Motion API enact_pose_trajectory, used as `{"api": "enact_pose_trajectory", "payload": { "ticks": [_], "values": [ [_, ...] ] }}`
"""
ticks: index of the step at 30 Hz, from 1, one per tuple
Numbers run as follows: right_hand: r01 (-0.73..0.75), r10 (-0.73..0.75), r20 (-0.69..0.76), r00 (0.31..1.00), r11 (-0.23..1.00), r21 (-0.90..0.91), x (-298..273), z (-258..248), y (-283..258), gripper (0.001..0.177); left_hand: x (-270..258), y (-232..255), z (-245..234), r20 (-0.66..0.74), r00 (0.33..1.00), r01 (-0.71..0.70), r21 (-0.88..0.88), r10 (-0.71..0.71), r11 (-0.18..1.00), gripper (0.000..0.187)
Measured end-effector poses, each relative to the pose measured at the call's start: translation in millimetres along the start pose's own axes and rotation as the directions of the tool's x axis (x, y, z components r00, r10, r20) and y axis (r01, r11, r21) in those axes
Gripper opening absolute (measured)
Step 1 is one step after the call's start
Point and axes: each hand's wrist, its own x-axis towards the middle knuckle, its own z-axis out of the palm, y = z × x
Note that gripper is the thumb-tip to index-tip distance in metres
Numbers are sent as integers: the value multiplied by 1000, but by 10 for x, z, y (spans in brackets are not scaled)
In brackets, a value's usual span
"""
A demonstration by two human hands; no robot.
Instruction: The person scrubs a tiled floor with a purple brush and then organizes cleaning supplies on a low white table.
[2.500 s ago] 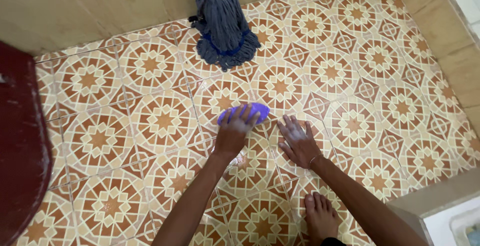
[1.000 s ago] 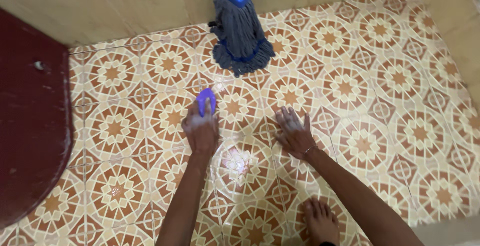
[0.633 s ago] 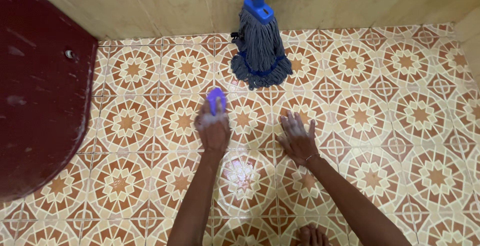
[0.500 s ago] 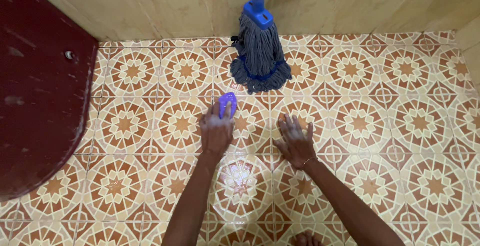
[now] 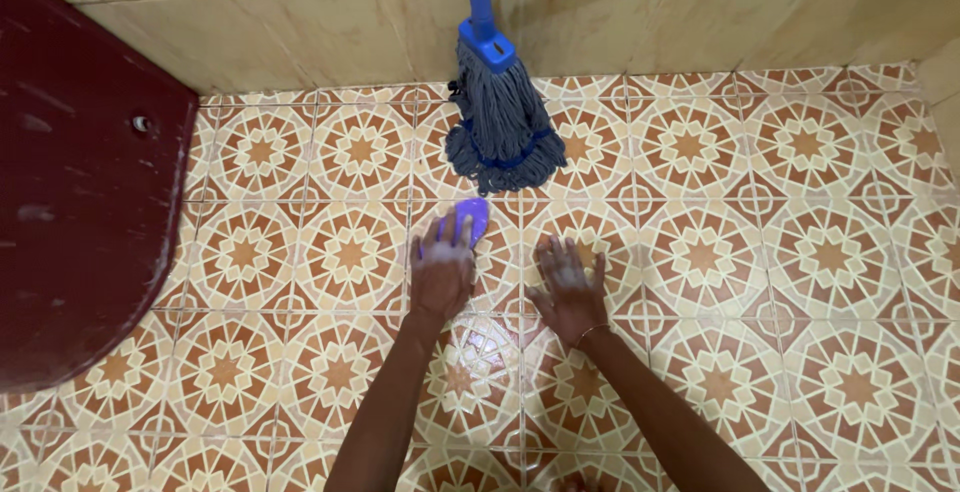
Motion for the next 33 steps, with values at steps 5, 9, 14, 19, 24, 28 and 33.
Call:
{"api": "enact_pose_trajectory", "payload": {
  "ticks": [5,9,14,19,24,28,33],
  "values": [
    [-56,56,14,998,998,-5,36,20,-52,78,-77,-90,41,52,998,-40,14,39,999,62],
    [-63,63,9,998,998,2,63,15,-57,80,80,-363,141,72,997,18,33,-20,999,59],
    [-54,54,20,998,998,23,90,-28,-57,79,334,-612,224,-61,986,154,-16,-155,988,62],
    [-58,57,43,997,998,14,125,-63,-92,80,504,-593,168,-77,982,172,-42,-174,984,61],
    [-37,40,56,998,998,-50,121,-118,-109,77,366,-567,146,-26,964,-263,71,265,962,56],
    [-35,37,85,996,999,-23,137,-111,-75,76,501,-714,128,-112,980,-157,50,161,986,56],
    [-19,19,77,997,1000,5,134,-39,-28,78,511,-535,37,-125,989,79,40,-74,996,60]
  ]
}}
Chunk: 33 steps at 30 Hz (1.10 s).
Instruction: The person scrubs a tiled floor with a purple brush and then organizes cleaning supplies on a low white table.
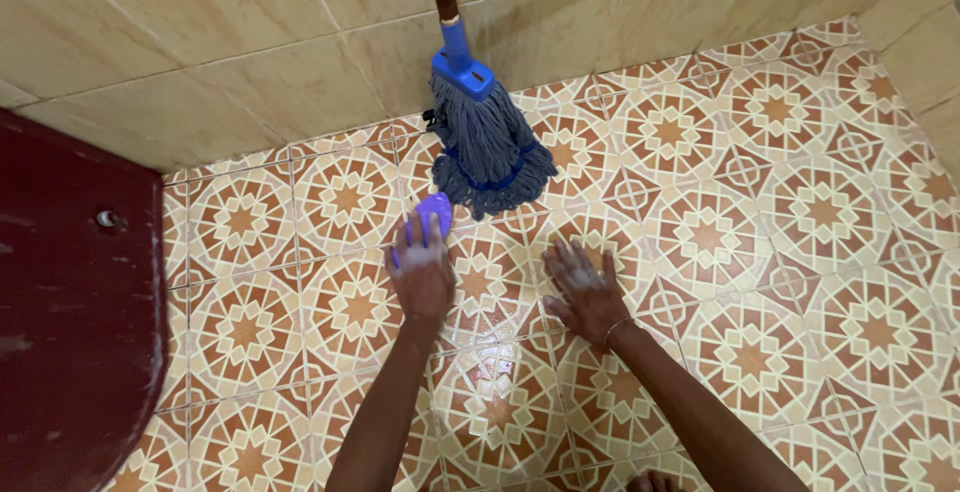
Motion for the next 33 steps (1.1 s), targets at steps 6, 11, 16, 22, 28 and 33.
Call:
{"api": "enact_pose_trajectory", "payload": {
  "ticks": [6,11,16,22,28,33],
  "values": [
    [-38,35,67,997,999,37,-54,-26,82,76,-213,393,61,64,955,-288,-30,289,957,54],
    [-17,16,20,1000,997,71,-143,-43,162,80,-34,570,118,85,910,-398,-103,406,912,56],
    [-46,43,37,998,996,70,-192,-99,193,78,60,702,51,114,925,-349,-130,364,928,57],
    [-91,85,64,994,991,101,-253,-141,272,79,-259,707,-29,116,832,-533,-102,542,840,57],
    [-194,189,72,979,979,67,-518,-131,439,74,-43,763,101,88,852,-503,-142,517,853,58],
    [-231,231,15,973,968,95,-834,-39,594,76,160,986,200,72,856,-496,-163,512,853,56]
  ]
}}
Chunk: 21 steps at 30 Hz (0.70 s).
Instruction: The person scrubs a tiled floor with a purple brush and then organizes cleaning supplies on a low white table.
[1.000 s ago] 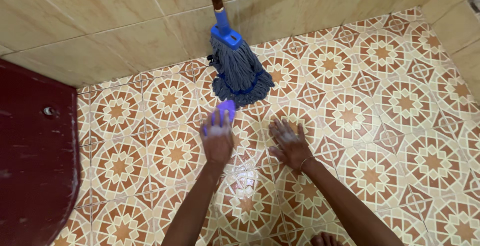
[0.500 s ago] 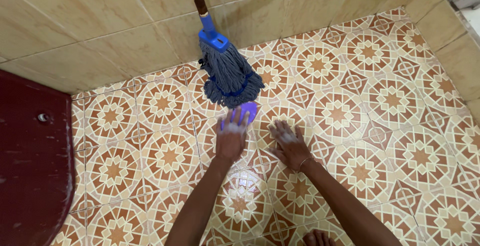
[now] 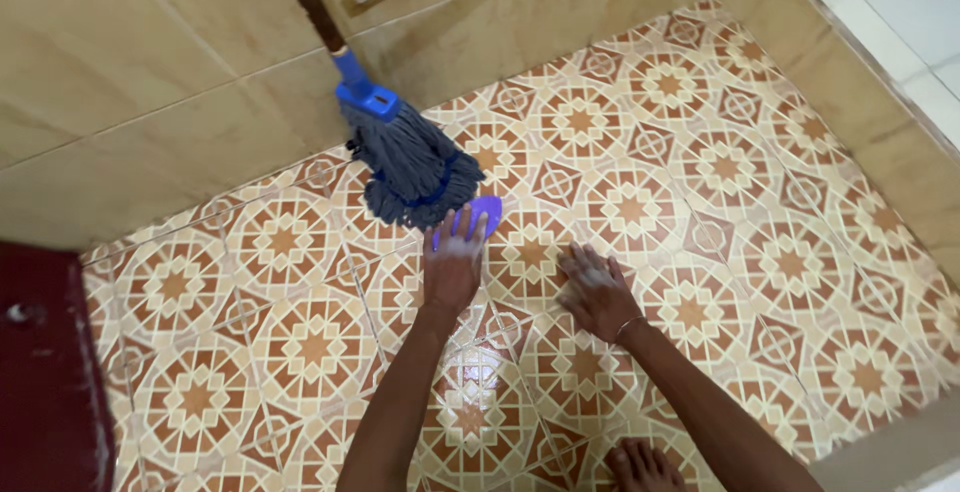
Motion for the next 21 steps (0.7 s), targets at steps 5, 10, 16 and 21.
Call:
{"api": "enact_pose_trajectory", "payload": {
  "ticks": [5,10,16,21],
  "values": [
    [-66,65,12,998,998,25,-72,2,-36,74,123,-10,60,-29,998,-59,-28,58,998,53],
    [-142,144,158,977,990,-19,28,-177,-161,77,-34,-219,0,-23,987,-157,-36,156,987,53],
    [-131,135,268,954,991,-33,129,-310,-164,85,98,-181,4,-76,993,-99,-110,91,989,47],
    [-93,109,307,945,994,-65,169,-327,-146,88,121,-116,46,-100,992,-89,-110,78,990,46]
  ]
}}
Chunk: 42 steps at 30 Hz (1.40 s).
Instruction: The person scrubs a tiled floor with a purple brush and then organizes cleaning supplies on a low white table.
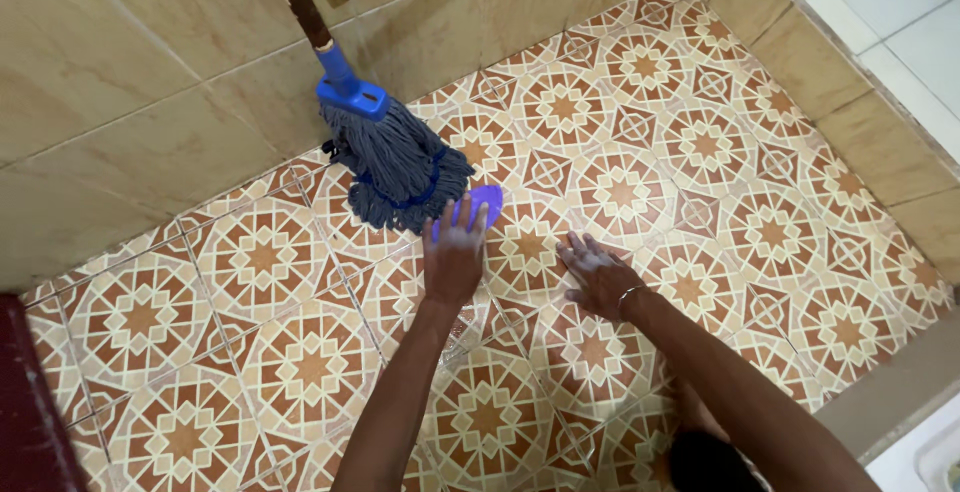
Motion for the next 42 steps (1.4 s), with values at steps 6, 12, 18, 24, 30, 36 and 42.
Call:
{"api": "enact_pose_trajectory", "payload": {
  "ticks": [6,12,18,24,30,36,42],
  "values": [
    [62,-61,-36,997,998,6,-61,-53,122,84,5,-19,109,35,999,-37,51,35,998,51],
    [98,-96,-52,994,995,37,-91,-72,165,80,230,150,137,86,990,105,59,-110,993,54],
    [303,-304,-61,951,953,-22,29,-147,469,78,140,157,169,64,995,81,-30,-79,996,55],
    [517,-509,-149,848,856,16,291,-270,782,80,136,98,158,159,987,-4,49,-4,999,53],
    [502,-544,-156,824,830,-242,814,-324,952,80,262,188,120,201,976,84,-6,-81,996,50],
    [260,-273,-150,950,960,-104,1283,-467,929,98,509,500,386,63,930,362,-1,-361,932,55],
    [334,-334,-237,912,942,-45,1346,-351,994,103,741,977,575,-27,859,510,-11,-510,860,65]
  ]
}}
